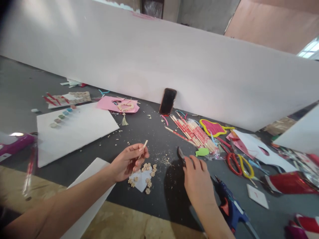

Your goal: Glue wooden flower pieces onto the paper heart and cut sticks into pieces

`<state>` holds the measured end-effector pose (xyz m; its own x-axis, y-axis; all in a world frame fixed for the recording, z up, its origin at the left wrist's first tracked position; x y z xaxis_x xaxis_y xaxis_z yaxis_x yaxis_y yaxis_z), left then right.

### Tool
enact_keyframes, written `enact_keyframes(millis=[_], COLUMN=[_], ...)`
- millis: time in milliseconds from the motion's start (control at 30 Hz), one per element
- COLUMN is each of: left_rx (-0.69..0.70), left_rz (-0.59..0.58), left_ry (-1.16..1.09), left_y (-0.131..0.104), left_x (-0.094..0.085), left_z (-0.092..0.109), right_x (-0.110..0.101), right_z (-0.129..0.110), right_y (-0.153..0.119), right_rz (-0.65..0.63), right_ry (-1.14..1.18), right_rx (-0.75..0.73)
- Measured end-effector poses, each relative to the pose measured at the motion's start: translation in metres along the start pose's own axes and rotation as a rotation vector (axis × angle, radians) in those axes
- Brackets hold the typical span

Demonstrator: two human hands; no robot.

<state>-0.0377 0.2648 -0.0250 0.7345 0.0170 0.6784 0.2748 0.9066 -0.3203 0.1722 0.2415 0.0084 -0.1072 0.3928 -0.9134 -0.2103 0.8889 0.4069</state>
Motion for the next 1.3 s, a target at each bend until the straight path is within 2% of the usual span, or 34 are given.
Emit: enact_keyframes(millis=[100,200,333,433,633,833,933,1133,1300], left_rx=[0.002,0.003,-0.008,-0.023,-0.04,-0.05,-0.053,-0.062,-0.077], left_rz=[0.002,-0.014,-0.031,-0.055,-0.083,-0.082,-0.092,-0.101,-0.112], left_ry=[-0.015,-0.029,-0.051,-0.074,-0.119,-0.16,-0.189,-0.23,-0.258], left_y=[0.002,0.002,0.002,0.001,0.002,0.003,0.004,0.008,0.01], left_x=[0.0,0.001,0.001,0.002,0.004,0.005,0.005,0.003,0.003], left_z=[0.0,0.001,0.003,0.005,0.006,0.012,0.012,0.008,0.007], right_x=[-0.003,0.006,0.035,0.057,0.085,0.093,0.097,0.115,0.13], right_z=[-0.015,-0.018,0.002,0.015,0.019,0.014,0.001,-0.043,-0.058], right_y=[0.021,0.063,0.126,0.156,0.175,0.187,0.199,0.237,0.254], right_rz=[-0.063,-0.107,-0.144,-0.179,-0.265,-0.273,-0.257,-0.224,-0.256], right_ry=[0.05,0.059,-0.008,-0.063,-0.129,-0.161,-0.146,-0.096,-0.135], right_rx=[-0.086,-0.097,0.001,0.046,0.053,0.027,-0.001,-0.108,-0.123])
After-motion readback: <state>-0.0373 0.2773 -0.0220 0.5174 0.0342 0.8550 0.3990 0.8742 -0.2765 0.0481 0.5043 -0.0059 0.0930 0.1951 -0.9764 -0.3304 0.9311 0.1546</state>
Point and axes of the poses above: each hand's wrist, its own y-axis towards the middle knuckle, its own x-axis out of the palm, z = x × y, the point moved 6 cm from there along y, towards the middle knuckle, and after that the axes turned 12 degrees about z, right-handed, at the moved point
